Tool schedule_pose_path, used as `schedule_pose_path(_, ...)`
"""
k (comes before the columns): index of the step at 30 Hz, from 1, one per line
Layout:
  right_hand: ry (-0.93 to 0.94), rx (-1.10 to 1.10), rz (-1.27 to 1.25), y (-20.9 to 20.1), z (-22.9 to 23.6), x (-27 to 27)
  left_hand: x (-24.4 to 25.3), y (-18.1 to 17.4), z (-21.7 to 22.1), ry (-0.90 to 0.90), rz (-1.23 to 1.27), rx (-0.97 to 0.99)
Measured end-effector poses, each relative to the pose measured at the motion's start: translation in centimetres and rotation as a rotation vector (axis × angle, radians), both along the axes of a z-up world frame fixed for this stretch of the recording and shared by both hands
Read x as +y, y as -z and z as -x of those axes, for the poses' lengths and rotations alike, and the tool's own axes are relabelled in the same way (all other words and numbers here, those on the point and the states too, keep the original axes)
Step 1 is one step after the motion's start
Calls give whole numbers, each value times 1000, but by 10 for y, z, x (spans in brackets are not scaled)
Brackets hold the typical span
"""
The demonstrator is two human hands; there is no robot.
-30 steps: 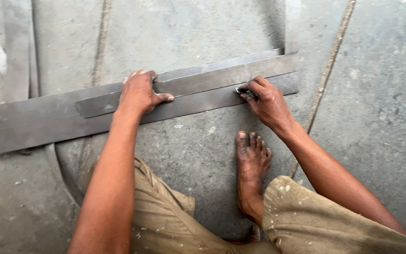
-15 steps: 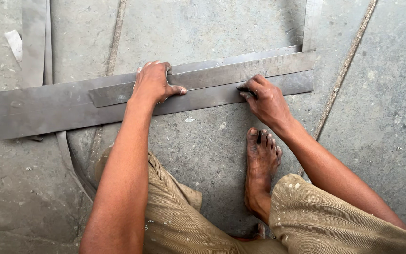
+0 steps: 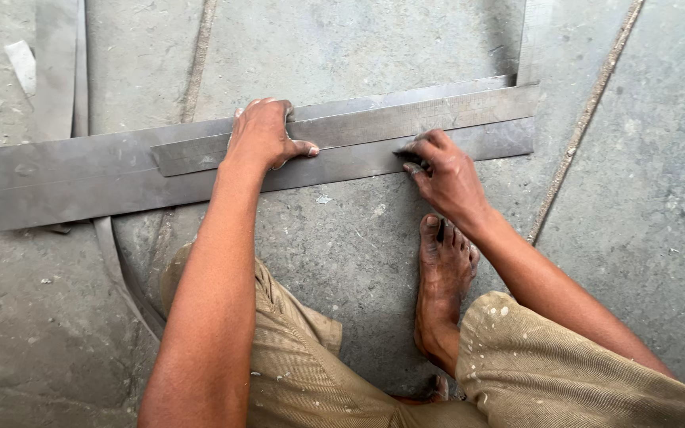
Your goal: The person uses a metal square and a marking tool to draw straight lines on a flat metal strip. They repeatedly reposition the square and mark along its edges to create multiple parallel lines on the metal surface.
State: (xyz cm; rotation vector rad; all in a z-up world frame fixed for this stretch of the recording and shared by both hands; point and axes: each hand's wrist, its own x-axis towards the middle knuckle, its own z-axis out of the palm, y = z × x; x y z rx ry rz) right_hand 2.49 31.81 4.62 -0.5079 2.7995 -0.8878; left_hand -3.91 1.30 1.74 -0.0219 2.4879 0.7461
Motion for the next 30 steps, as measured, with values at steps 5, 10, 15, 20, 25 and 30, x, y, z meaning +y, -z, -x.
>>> schedule_pose_path(5, 38, -24, -66, -9, -6, 0, -5, 5, 0, 45, 10, 37)
schedule_pose_path(10, 125, 7, 46, -19, -5, 4, -4, 8, 6, 108, 40, 73)
schedule_pose_path(15, 199, 44, 32, -23, -5, 19, -6, 6, 8, 126, 63, 11)
schedule_pose_path(20, 287, 2, 54, -21, -12, 33, 0, 9, 13, 60, 68, -88)
schedule_pose_path(25, 254, -3, 66, -20, -11, 26, -5, 11, 10, 117, 28, 23)
schedule_pose_path(30, 61, 27, 16, -20, 7, 4, 0, 3, 9, 52, 52, -57)
